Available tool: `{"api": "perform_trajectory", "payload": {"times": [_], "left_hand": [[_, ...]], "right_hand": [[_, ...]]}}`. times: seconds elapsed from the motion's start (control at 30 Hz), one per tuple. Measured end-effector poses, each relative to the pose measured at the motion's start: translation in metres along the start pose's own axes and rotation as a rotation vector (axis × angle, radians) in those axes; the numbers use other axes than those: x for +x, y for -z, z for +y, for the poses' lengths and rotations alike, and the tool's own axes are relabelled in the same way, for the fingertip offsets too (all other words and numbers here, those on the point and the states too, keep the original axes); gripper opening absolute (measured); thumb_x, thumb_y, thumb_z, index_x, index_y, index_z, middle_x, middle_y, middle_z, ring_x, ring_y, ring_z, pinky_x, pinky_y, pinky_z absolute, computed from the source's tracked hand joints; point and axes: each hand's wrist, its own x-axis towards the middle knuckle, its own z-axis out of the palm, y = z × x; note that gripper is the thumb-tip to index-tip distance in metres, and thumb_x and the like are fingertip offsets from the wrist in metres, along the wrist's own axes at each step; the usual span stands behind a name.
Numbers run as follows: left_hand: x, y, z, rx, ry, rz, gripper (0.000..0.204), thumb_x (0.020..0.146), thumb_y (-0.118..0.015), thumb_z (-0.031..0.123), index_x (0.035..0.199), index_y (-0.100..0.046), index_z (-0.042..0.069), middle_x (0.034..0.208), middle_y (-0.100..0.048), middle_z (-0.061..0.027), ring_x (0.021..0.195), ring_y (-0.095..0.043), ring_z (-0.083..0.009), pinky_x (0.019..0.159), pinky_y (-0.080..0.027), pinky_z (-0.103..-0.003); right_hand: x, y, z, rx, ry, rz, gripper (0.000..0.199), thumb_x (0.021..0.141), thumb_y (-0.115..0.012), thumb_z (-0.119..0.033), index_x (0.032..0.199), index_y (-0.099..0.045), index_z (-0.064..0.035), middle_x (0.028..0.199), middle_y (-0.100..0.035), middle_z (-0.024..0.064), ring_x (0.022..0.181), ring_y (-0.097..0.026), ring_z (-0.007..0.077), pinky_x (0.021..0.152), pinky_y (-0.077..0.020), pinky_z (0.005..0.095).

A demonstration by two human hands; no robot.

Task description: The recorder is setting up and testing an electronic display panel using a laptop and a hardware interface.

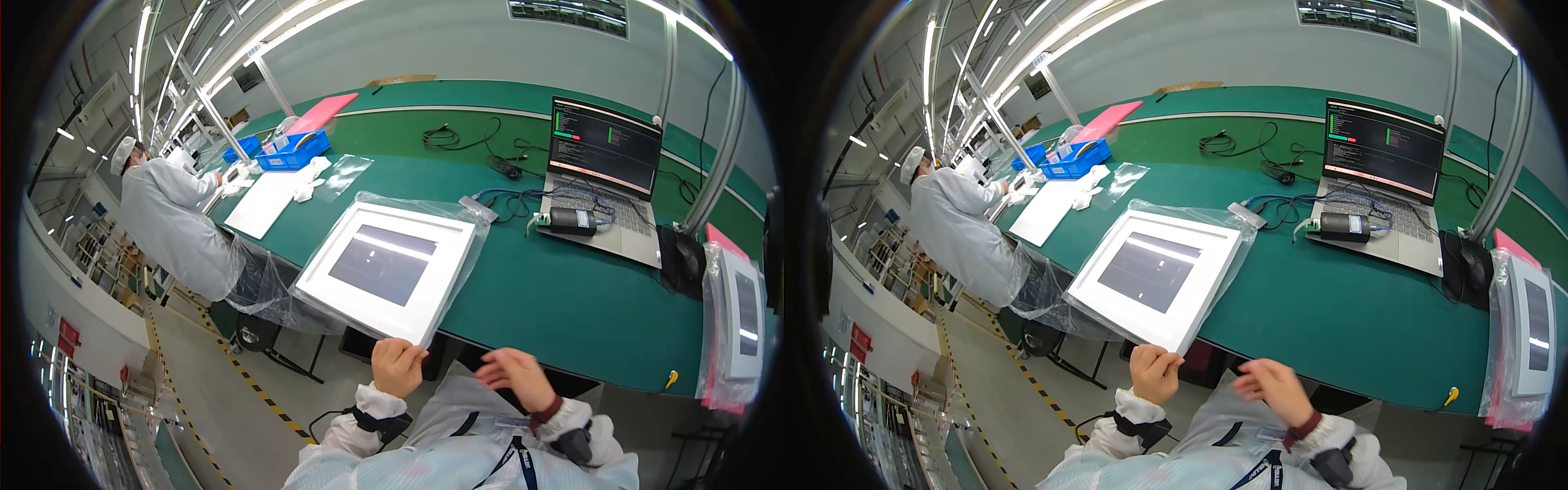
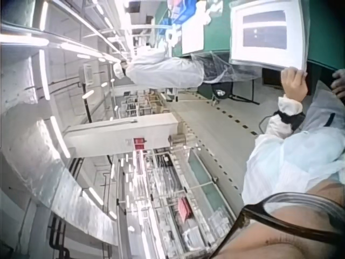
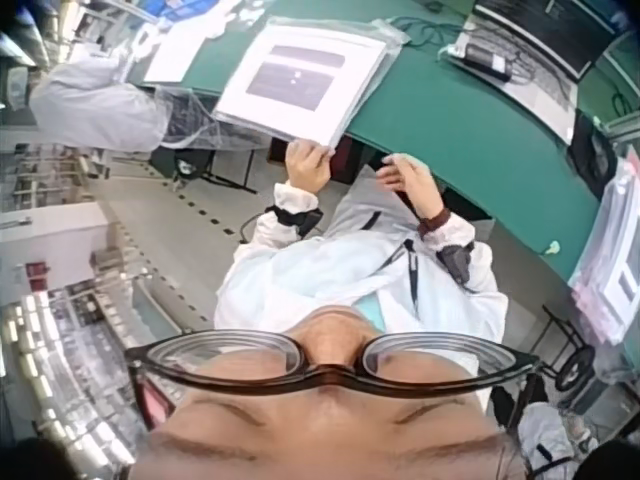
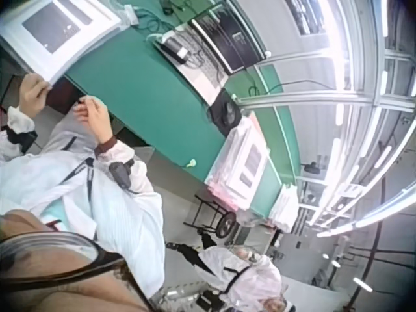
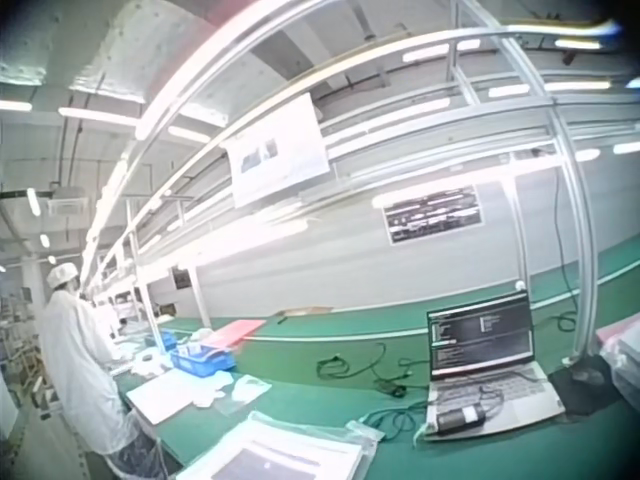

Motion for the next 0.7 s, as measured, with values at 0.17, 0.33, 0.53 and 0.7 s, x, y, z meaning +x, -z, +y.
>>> {"api": "perform_trajectory", "payload": {"times": [0.17,0.33,0.53,0.7], "left_hand": [[-0.014,0.001,0.016,-0.008,-0.017,-0.029,0.011,0.064,-0.071,0.009,0.07,-0.062,0.011,0.068,-0.051,-0.0005,0.065,-0.05,-0.0208,0.062,-0.036,-0.033],[-0.03,0.005,0.01,0.066,-0.124,-0.016,0.018,0.067,-0.071,0.013,0.082,-0.062,0.013,0.075,-0.052,-0.0001,0.067,-0.05,-0.0199,0.064,-0.037,-0.033],[-0.04,0.014,-0.055,-0.549,1.056,0.681,0.058,0.09,-0.038,0.051,0.119,-0.036,0.0,0.112,-0.04,-0.0153,0.105,-0.041,-0.0274,0.091,-0.032,-0.041],[-0.045,0.039,-0.142,-1.7,1.307,0.524,0.07,0.089,-0.034,0.056,0.126,-0.03,-0.004,0.13,-0.034,-0.0203,0.12,-0.035,-0.0325,0.102,-0.027,-0.046]], "right_hand": [[0.053,-0.048,0.02,0.091,-0.066,-0.12,0.041,0.096,-0.039,-0.034,0.116,-0.045,0.0014,0.102,-0.06,0.0142,0.087,-0.062,0.0197,0.074,-0.0498,0.0268],[0.071,-0.07,0.039,0.257,-0.005,-0.059,0.037,0.098,-0.033,-0.03,0.11,-0.049,0.001,0.098,-0.06,0.0115,0.085,-0.062,0.0185,0.074,-0.0509,0.0286],[0.08,-0.071,0.056,0.218,0.07,0.07,0.033,0.097,-0.035,-0.027,0.104,-0.052,0.0011,0.093,-0.061,0.0091,0.079,-0.063,0.0169,0.07,-0.0517,0.0287],[0.081,-0.075,0.058,0.07,0.17,0.185,0.031,0.096,-0.038,-0.022,0.091,-0.057,0.0018,0.078,-0.061,0.007,0.066,-0.06,0.014,0.059,-0.0497,0.0273]]}}
